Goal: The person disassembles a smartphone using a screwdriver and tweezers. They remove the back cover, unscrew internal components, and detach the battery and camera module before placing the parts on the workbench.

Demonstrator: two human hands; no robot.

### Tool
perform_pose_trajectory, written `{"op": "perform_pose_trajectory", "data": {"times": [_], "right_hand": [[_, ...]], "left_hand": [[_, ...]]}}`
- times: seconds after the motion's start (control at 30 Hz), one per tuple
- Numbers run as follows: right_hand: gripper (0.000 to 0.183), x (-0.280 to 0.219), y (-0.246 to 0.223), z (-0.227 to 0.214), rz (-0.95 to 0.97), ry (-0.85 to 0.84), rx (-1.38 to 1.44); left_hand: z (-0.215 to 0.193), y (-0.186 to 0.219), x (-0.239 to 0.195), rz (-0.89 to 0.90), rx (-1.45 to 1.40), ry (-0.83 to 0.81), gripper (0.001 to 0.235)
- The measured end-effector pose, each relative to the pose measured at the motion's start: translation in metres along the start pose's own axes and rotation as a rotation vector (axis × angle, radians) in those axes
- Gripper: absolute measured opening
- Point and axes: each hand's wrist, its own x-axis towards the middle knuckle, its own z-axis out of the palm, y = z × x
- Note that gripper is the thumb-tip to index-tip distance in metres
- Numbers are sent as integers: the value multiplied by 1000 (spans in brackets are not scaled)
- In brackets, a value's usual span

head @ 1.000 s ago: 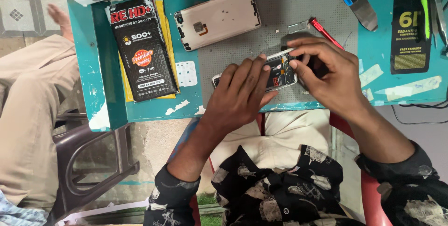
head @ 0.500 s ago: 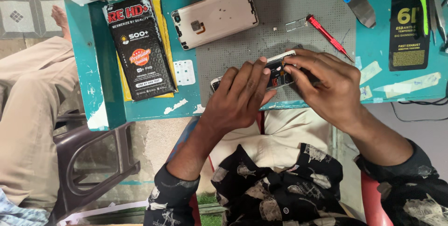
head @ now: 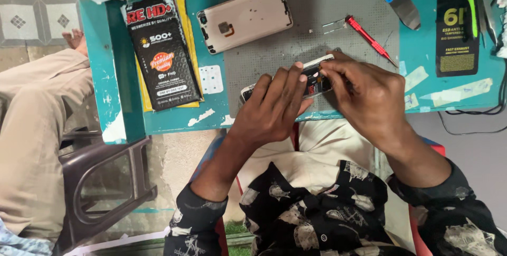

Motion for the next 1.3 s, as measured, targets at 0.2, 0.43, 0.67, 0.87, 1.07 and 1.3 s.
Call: {"op": "perform_pose_trajectory", "data": {"times": [0.2, 0.43, 0.67, 0.87, 1.07, 1.3], "right_hand": [[17, 8, -5, -9, -30, -53, 25], [9, 20, -6, -13, 86, -178, -86], [11, 27, -8, -15, 26, -172, -91], [8, 35, -5, -14, 54, -236, -88], [5, 43, 0, -16, 89, -284, -61], [10, 43, 14, -14, 399, -383, 236]], "left_hand": [[4, 2, -4, -16, -13, 11, 50], [9, 4, -5, -20, 6, 19, 54], [4, 3, -2, -47, -26, 8, 52], [0, 2, 2, -64, -26, -9, 53], [-2, 2, 4, -75, -26, -18, 54], [0, 1, 3, -120, -68, -24, 58]]}}
